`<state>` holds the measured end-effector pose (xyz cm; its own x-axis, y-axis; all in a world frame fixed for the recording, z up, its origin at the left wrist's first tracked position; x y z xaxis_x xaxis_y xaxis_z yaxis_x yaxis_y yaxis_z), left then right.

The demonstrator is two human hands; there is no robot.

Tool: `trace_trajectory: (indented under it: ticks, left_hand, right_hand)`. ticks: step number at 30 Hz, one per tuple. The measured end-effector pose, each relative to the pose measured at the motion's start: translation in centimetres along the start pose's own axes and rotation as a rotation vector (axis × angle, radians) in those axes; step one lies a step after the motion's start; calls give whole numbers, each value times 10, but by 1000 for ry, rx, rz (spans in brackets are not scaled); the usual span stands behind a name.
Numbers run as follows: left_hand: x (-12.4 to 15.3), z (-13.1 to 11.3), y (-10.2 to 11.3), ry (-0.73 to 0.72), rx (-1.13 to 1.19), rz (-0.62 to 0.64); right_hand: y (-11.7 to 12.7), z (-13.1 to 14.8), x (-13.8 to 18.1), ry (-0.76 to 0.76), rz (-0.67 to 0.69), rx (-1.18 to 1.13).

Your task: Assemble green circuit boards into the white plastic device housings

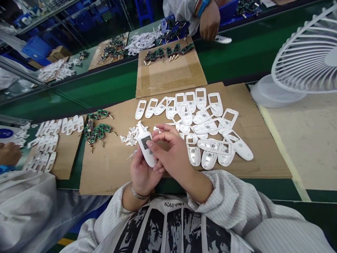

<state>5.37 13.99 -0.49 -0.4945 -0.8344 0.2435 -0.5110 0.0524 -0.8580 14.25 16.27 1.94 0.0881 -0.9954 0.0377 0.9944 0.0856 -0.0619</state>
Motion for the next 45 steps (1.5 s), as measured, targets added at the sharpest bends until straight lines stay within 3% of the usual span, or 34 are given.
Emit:
trace_trajectory:
  ticks: [11, 17, 20, 25, 29, 33, 37, 41, 45]
  left_hand:
    - [1, 1, -1, 12, 54, 94]
    - [2, 5, -3, 38, 97, 195]
    - [3, 8, -1, 52, 119, 187]
    - [3, 12, 3, 62, 83, 147]
    - [5, 17, 2, 136, 106, 189]
    - [10, 15, -2, 184, 178, 240]
    - [12, 11, -2, 178, 184, 209]
    - [14, 8, -2, 186, 206, 171]
    - [15, 4, -5, 205, 217, 233]
  right_hand:
    - [3, 7, 2, 119, -17, 165]
    - [1, 6, 0, 170, -24, -57]
    - [0, 5, -1, 156, 2, -73]
    - [-3, -2, 0, 1, 80, -14]
    - [-1, -2, -3, -75, 128, -63]
    - [8, 3, -9, -30, 152, -111]
    - [16, 4, -8, 26, 182, -110]
    - [18, 4, -4, 27, 327, 2]
    - [16, 8, -4, 24, 427, -3]
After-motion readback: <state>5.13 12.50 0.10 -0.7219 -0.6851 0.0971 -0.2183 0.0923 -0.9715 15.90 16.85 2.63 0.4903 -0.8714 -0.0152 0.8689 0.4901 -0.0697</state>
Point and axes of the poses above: each hand's wrist, its own x-axis away from the middle knuckle, its own y-axis out of the back of the hand, z = x × y, the point moved 5 cm from there along -x, towards the middle knuckle, and after that the axes turned 13 degrees about z, right-handed, at the moved point
